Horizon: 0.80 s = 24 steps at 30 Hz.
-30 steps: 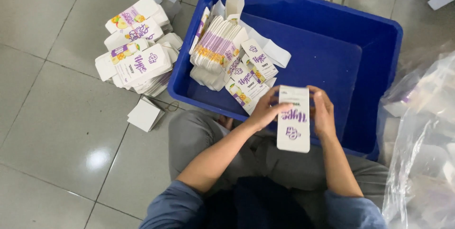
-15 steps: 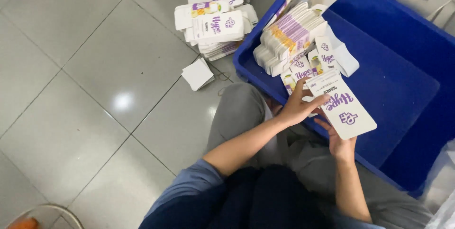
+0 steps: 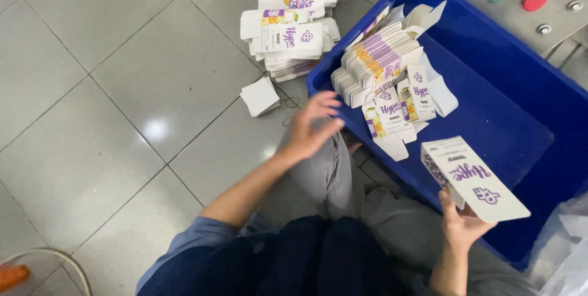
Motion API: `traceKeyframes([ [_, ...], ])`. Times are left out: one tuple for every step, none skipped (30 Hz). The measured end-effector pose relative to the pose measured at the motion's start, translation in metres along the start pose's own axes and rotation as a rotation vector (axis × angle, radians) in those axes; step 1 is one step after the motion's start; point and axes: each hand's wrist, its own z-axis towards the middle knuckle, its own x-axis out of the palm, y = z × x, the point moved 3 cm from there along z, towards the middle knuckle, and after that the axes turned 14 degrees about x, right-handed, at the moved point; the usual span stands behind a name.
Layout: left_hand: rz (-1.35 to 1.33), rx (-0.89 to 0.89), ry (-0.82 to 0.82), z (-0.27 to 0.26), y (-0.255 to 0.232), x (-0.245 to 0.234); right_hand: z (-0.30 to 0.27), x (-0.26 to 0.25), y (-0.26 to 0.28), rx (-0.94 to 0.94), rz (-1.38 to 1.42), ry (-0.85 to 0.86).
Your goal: Folding flat cardboard packaging templates into boxes and stacking them in a plastic bin.
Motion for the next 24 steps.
traceKeyframes([
  [0.234,0.165,-0.23,0.002,0.01,-0.04,-0.001,-0.009,0.003,0.064,0.06,-0.038],
  [0.235,0.172,-0.22,-0.002,0.04,-0.072,-0.002,-0.01,0.004,0.063,0.067,-0.049],
  [0.51,0.051,-0.189,-0.005,0.072,-0.107,-0.003,-0.012,0.005,0.082,0.078,-0.066],
  [0.788,-0.071,-0.153,-0.008,0.102,-0.146,-0.005,-0.011,0.006,0.103,0.092,-0.085],
  [0.795,-0.061,-0.143,-0.013,0.126,-0.158,-0.002,-0.01,0.005,0.105,0.103,-0.096],
  [0.919,-0.169,0.008,-0.022,0.152,-0.171,-0.003,-0.006,0.004,0.072,0.078,-0.089],
  [1.04,-0.277,0.159,-0.031,0.179,-0.185,-0.004,-0.002,0.003,0.039,0.052,-0.083],
  [1.046,-0.278,0.169,-0.03,0.189,-0.186,-0.005,0.003,0.006,0.048,0.057,-0.087],
  [1.113,-0.327,0.256,-0.03,0.201,-0.187,-0.006,0.011,0.009,0.041,0.047,-0.057],
  [1.17,-0.382,0.338,-0.034,0.216,-0.183,-0.005,0.015,0.013,0.032,0.027,-0.019],
  [1.167,-0.389,0.342,-0.035,0.225,-0.182,-0.007,0.017,0.011,0.039,0.024,-0.016],
  [1.216,-0.418,0.394,-0.035,0.235,-0.178,-0.007,0.018,0.009,0.025,-0.032,-0.023],
  [1.263,-0.446,0.446,-0.036,0.245,-0.174,-0.007,0.018,0.008,0.011,-0.087,-0.03],
  [1.255,-0.452,0.445,-0.035,0.244,-0.174,-0.008,0.018,0.009,0.012,-0.095,-0.025],
  [1.261,-0.448,0.424,-0.034,0.242,-0.175,-0.008,0.017,0.011,0.013,-0.077,-0.018],
  [1.27,-0.442,0.4,-0.03,0.24,-0.177,-0.007,0.018,0.012,0.012,-0.055,-0.012],
  [1.265,-0.446,0.398,-0.029,0.235,-0.179,-0.006,0.017,0.008,0.012,-0.06,-0.008],
  [1.213,-0.481,0.39,-0.03,0.23,-0.182,-0.007,0.014,0.003,0.03,-0.007,-0.005],
  [1.161,-0.516,0.383,-0.03,0.226,-0.183,-0.007,0.012,-0.002,0.049,0.045,-0.002],
  [1.158,-0.519,0.384,-0.03,0.22,-0.183,-0.007,0.011,-0.004,0.051,0.042,-0.001],
  [1.158,-0.509,0.383,-0.03,0.215,-0.182,-0.006,0.01,-0.006,0.047,0.031,-0.005],
  [1.16,-0.501,0.383,-0.031,0.209,-0.183,-0.006,0.01,-0.008,0.043,0.022,-0.009],
  [1.159,-0.504,0.385,-0.035,0.213,-0.184,-0.006,0.011,-0.005,0.047,0.02,-0.007],
  [1.162,-0.483,0.372,-0.037,0.217,-0.186,-0.004,0.012,-0.001,0.019,0.007,-0.007],
])
